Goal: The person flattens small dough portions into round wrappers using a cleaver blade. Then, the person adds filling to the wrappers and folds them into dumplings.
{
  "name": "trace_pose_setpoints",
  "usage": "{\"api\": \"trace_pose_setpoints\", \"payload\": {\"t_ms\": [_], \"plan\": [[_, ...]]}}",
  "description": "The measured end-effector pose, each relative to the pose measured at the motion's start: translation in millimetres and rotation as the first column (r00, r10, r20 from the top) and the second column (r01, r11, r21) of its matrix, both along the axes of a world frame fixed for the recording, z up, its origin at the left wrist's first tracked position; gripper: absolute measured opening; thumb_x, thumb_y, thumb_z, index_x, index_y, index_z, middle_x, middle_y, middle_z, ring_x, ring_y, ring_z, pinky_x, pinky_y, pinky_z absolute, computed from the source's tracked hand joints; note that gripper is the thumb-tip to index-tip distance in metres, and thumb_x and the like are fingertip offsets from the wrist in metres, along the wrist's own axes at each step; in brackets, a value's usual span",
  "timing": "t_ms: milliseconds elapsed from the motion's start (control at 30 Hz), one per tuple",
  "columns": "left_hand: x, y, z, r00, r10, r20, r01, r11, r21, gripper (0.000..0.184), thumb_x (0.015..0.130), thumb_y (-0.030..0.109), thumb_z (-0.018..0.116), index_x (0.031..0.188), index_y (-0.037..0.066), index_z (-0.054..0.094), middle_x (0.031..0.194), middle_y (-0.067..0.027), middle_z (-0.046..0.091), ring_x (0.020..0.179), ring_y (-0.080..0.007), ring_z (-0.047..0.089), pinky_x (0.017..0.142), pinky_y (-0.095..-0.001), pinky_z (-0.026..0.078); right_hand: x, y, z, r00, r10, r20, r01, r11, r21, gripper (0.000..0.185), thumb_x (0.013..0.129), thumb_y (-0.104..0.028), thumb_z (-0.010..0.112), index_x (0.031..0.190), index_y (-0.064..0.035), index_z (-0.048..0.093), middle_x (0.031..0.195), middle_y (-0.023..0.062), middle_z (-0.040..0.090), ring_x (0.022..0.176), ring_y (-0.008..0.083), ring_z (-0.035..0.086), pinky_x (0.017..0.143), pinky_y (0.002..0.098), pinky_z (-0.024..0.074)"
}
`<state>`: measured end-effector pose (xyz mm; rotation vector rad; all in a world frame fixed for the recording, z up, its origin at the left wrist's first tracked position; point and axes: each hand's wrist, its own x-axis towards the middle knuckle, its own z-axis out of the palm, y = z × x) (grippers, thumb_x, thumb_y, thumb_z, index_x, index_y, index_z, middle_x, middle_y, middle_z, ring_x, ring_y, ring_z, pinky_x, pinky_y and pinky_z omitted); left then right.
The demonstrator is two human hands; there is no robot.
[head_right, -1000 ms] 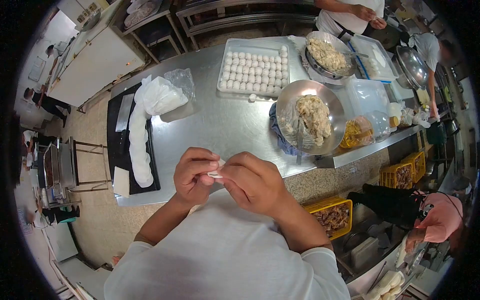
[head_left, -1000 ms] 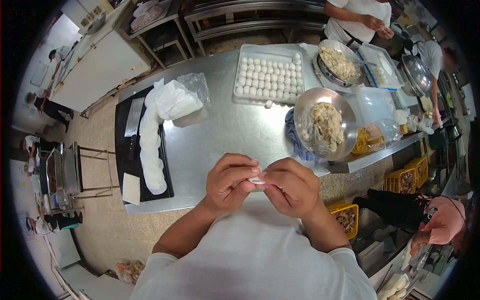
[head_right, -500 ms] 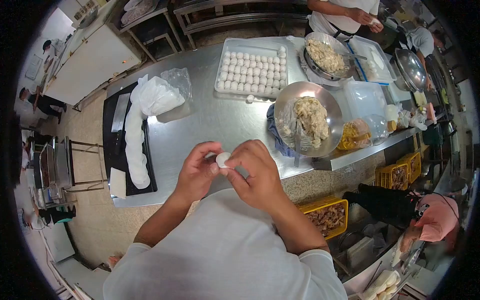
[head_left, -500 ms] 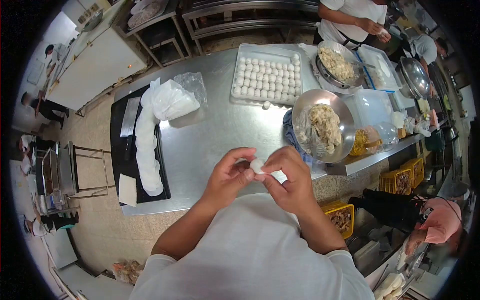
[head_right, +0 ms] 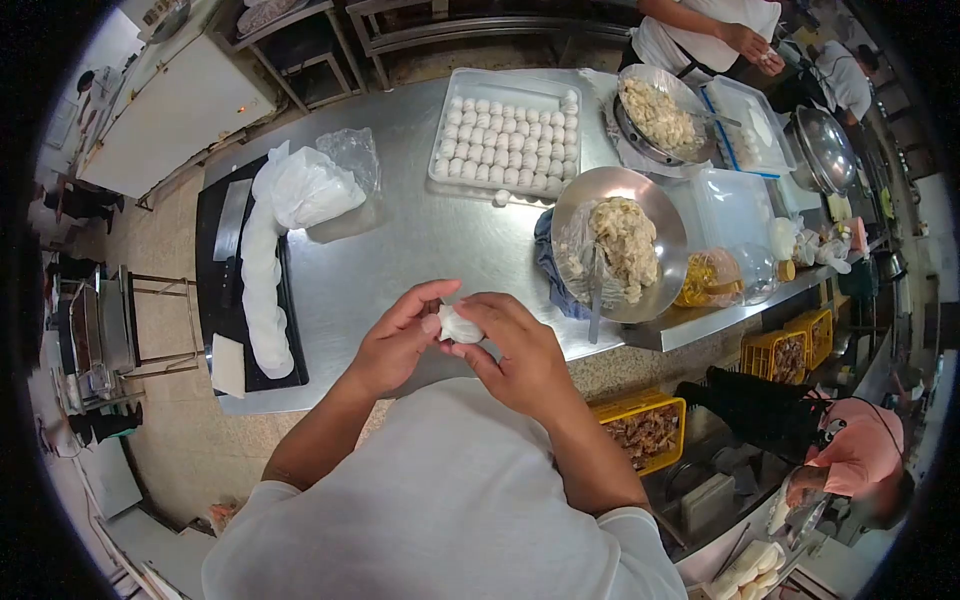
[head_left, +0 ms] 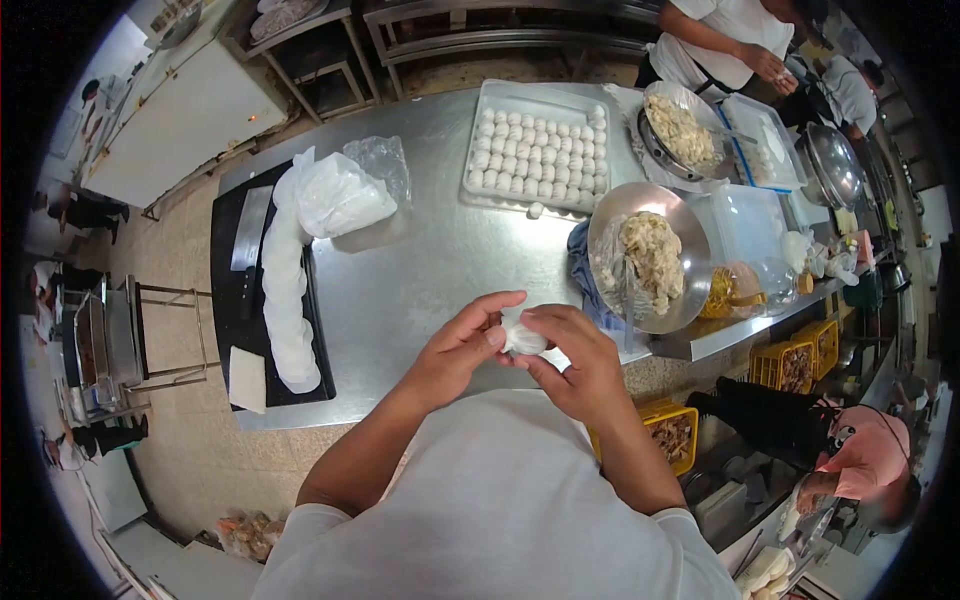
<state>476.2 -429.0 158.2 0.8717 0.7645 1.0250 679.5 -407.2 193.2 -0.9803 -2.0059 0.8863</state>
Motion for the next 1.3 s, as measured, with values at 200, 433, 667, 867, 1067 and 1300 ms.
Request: {"api": "trace_pose_setpoints", "payload": {"t_ms": [200, 433, 667, 867, 1067, 1300], "plan": [[0, 12, -12, 0.947, -0.015, -0.322, 0.076, 0.981, 0.179, 0.044, 0.101, 0.003, 0.048, 0.145, 0.005, 0.051, 0.090, 0.0005, 0.050, 0.087, -0.0099, 0.053, 0.081, -0.0274, 0.048, -2, 6, -9, 0.998, 0.012, 0.057, -0.012, 1.000, -0.006, 0.042, 0.078, -0.004, 0.080, 0.117, -0.0045, 0.065, 0.117, 0.0146, 0.066, 0.100, 0.0337, 0.069, 0.078, 0.0392, 0.0581], [-1, 69, -43, 0.978, -0.202, -0.058, 0.198, 0.977, -0.075, 0.041, 0.105, 0.014, 0.052, 0.144, 0.004, 0.051, 0.109, -0.0062, 0.063, 0.097, -0.0151, 0.059, 0.091, -0.0332, 0.050, 13, 21, -32, 0.988, -0.113, 0.105, 0.119, 0.991, -0.056, 0.039, 0.078, -0.001, 0.080, 0.114, -0.0032, 0.065, 0.115, 0.0147, 0.066, 0.094, 0.0304, 0.069, 0.073, 0.0365, 0.0583], [-7, 202, -129, 0.258, 0.577, -0.775, 0.356, 0.689, 0.631, 0.040, 0.093, 0.016, 0.064, 0.132, 0.005, 0.061, 0.119, -0.0163, 0.064, 0.110, -0.0333, 0.061, 0.099, -0.0430, 0.049, 41, 28, -61, 0.959, -0.233, 0.164, 0.270, 0.928, -0.258, 0.039, 0.076, 0.002, 0.082, 0.111, -0.0007, 0.066, 0.110, 0.0136, 0.066, 0.085, 0.0227, 0.067, 0.070, 0.0305, 0.0574], [-12, 228, -142, 0.115, 0.514, -0.850, 0.412, 0.754, 0.512, 0.015, 0.090, 0.010, 0.060, 0.103, 0.007, 0.066, 0.102, -0.0111, 0.062, 0.100, -0.0314, 0.063, 0.086, -0.0440, 0.054, 46, 21, -66, 0.955, -0.236, 0.180, 0.280, 0.918, -0.280, 0.037, 0.078, 0.000, 0.082, 0.111, -0.0003, 0.066, 0.109, 0.0136, 0.066, 0.083, 0.0227, 0.067, 0.070, 0.0309, 0.0577], [-20, 208, -138, 0.054, 0.476, -0.878, 0.426, 0.784, 0.451, 0.008, 0.089, 0.007, 0.055, 0.094, 0.007, 0.062, 0.099, -0.0107, 0.061, 0.097, -0.0307, 0.065, 0.080, -0.0442, 0.056, 48, 14, -65, 0.961, -0.213, 0.178, 0.254, 0.933, -0.254, 0.036, 0.080, -0.002, 0.081, 0.113, 0.0001, 0.065, 0.108, 0.0134, 0.066, 0.080, 0.0221, 0.068, 0.067, 0.0321, 0.0565], [-48, 113, -134, 0.052, 0.434, -0.899, 0.387, 0.821, 0.419, 0.009, 0.086, 0.005, 0.056, 0.092, 0.006, 0.063, 0.095, -0.0103, 0.061, 0.096, -0.0297, 0.064, 0.077, -0.0438, 0.055, 44, 0, -70, 0.973, -0.185, 0.135, 0.218, 0.931, -0.292, 0.036, 0.080, 0.001, 0.080, 0.113, -0.0002, 0.065, 0.107, 0.0138, 0.065, 0.078, 0.0211, 0.068, 0.066, 0.0308, 0.0560]]}}
